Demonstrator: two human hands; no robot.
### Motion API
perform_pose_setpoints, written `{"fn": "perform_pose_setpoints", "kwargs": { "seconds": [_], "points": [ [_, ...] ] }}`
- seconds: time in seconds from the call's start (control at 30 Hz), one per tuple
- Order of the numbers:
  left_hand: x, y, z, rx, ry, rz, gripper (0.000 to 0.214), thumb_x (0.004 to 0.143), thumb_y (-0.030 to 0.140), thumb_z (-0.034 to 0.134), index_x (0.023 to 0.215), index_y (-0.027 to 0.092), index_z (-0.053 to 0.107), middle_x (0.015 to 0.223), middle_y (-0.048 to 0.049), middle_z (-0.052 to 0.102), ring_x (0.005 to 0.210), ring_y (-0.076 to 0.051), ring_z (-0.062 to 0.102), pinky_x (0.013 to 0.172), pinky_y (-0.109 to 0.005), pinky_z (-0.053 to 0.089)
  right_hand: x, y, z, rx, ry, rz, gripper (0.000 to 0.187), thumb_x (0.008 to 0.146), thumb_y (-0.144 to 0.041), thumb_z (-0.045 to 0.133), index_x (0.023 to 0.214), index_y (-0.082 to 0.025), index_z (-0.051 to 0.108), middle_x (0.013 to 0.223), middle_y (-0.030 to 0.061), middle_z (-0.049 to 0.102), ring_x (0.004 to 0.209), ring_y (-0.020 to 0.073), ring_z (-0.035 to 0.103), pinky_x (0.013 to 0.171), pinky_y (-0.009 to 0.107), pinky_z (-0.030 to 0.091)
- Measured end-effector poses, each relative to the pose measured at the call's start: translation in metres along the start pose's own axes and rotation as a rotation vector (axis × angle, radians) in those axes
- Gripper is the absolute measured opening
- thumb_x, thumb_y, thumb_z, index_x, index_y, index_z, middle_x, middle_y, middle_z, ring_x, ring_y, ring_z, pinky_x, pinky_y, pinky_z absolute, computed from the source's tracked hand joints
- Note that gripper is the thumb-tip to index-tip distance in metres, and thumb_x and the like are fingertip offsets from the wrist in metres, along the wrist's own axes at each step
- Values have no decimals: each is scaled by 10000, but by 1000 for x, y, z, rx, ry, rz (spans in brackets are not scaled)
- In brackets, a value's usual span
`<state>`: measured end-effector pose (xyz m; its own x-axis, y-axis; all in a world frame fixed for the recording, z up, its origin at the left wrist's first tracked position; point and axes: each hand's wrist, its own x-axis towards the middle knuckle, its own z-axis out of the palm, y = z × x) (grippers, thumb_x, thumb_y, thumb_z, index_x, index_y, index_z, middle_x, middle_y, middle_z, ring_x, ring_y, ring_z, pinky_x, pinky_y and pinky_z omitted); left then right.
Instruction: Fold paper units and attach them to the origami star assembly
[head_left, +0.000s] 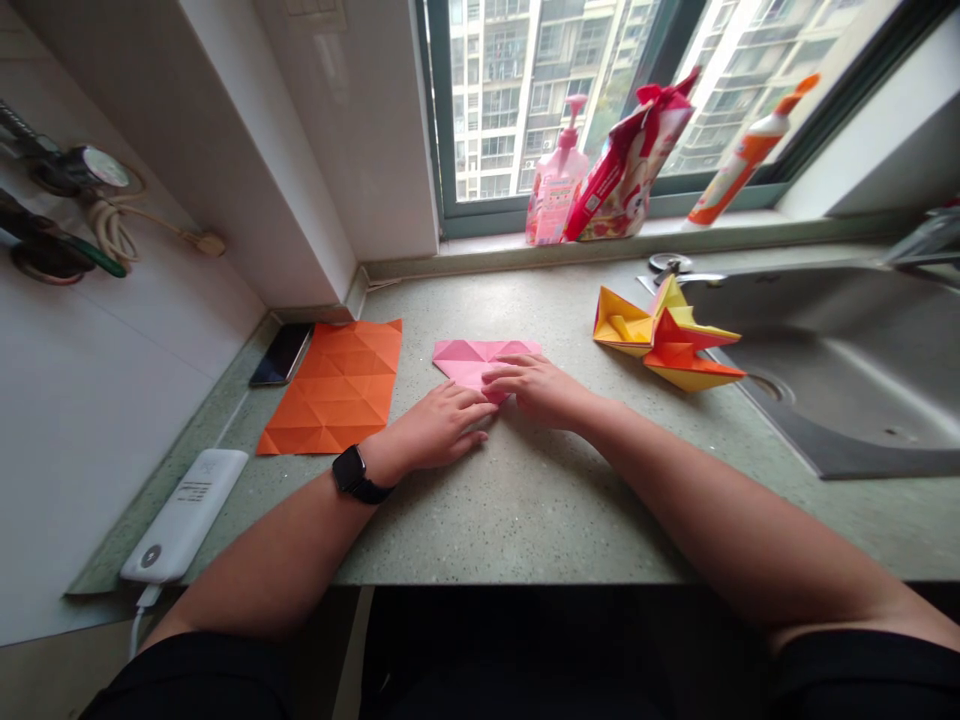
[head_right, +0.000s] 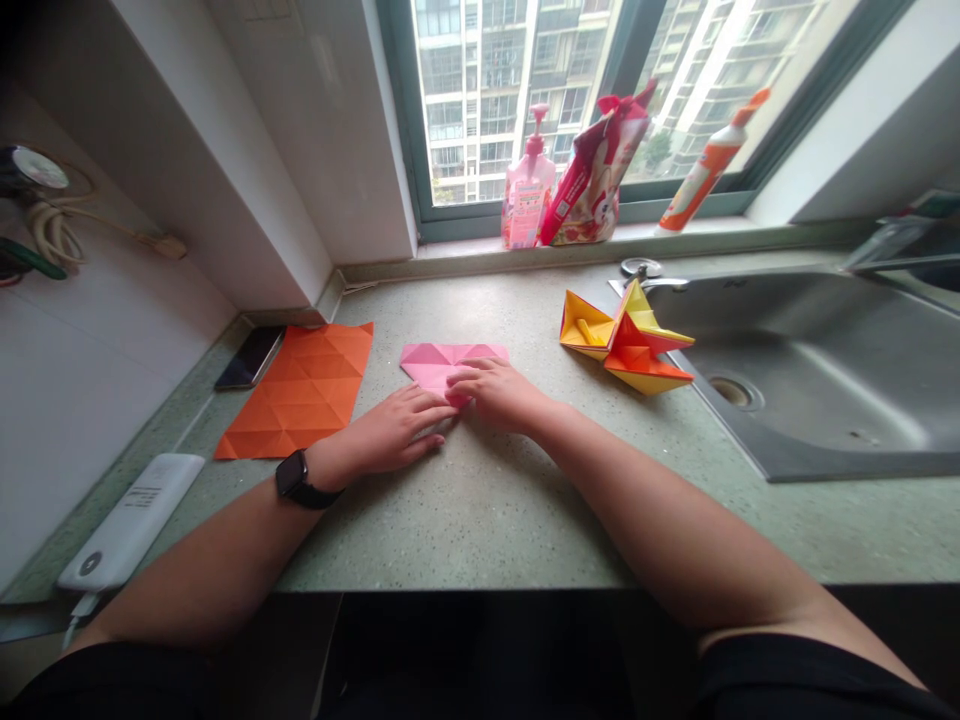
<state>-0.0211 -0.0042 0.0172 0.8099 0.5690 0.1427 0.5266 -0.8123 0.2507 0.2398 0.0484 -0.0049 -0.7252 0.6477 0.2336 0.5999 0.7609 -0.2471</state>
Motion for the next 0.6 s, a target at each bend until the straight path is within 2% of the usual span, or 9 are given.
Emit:
{"fn": "perform_pose_setpoints", "kwargs": {
  "seconds": [0.17,0.33,0.43,0.6],
  "points": [
    [-3,-3,-3,120,15,-100,361,1112,314,567,1447,250,686,1390,-101,735,1322,-293,647,1306,-582,337,-1,2,-5,-96,-4,101,467,929,-68,656,1296,-303,825,1398,48,796,1410,316,645,1224,559,432],
    [-5,-9,-6,194,3,-209,324,1102,335,595,1397,261,707,1387,-99,746,1327,-312,642,1314,-631,288,-1,6,-8,-118,-15,176,396,1006,-159,630,1309,-324,825,1354,41,815,1339,302,677,1165,509,473],
    [-5,-11,-6,220,7,-270,362,1101,385,611,1434,264,685,1455,-110,718,1370,-336,616,1313,-661,270,-1,5,-8,-92,-3,160,408,1005,-158,635,1316,-337,828,1331,39,823,1297,302,691,1172,522,473],
    [-5,-17,-2,251,63,-383,382,1124,466,550,1424,273,688,1461,-115,718,1379,-349,597,1310,-683,244,-2,-6,-7,-32,17,52,418,987,-150,653,1306,-350,834,1302,49,830,1311,311,686,1227,568,430]
  ]
}}
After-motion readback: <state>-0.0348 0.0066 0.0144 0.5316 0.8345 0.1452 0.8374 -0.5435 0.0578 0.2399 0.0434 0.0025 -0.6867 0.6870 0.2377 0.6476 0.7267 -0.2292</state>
